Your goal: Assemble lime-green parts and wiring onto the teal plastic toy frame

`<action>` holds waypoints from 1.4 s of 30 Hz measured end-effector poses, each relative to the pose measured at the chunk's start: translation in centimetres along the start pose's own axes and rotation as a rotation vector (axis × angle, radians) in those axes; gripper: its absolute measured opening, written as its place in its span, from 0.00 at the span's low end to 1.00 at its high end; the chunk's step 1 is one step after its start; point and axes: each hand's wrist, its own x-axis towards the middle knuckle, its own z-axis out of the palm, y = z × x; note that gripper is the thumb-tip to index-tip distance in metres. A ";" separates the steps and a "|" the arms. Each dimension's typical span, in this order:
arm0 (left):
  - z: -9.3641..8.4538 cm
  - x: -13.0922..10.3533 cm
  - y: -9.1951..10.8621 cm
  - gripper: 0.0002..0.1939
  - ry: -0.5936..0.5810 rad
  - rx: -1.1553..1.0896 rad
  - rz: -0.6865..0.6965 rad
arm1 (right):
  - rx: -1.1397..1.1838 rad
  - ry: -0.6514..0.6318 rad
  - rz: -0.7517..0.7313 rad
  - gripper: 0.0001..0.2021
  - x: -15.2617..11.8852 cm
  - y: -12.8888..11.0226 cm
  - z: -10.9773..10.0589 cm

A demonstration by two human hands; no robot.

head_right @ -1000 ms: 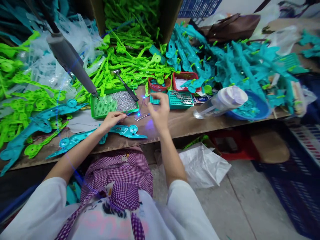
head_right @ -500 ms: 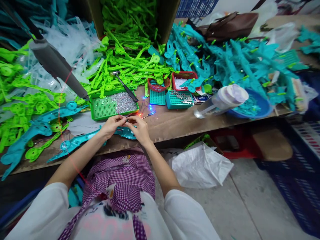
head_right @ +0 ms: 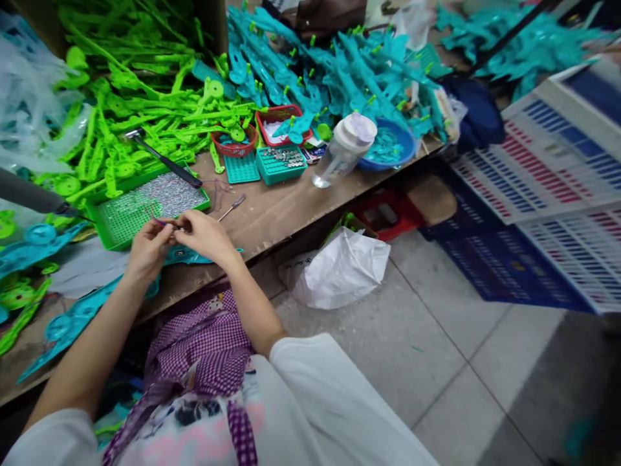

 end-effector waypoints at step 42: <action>0.5 -7.6 3.1 0.20 0.045 -0.041 0.005 | 0.024 -0.235 -0.104 0.20 -8.5 -0.6 0.2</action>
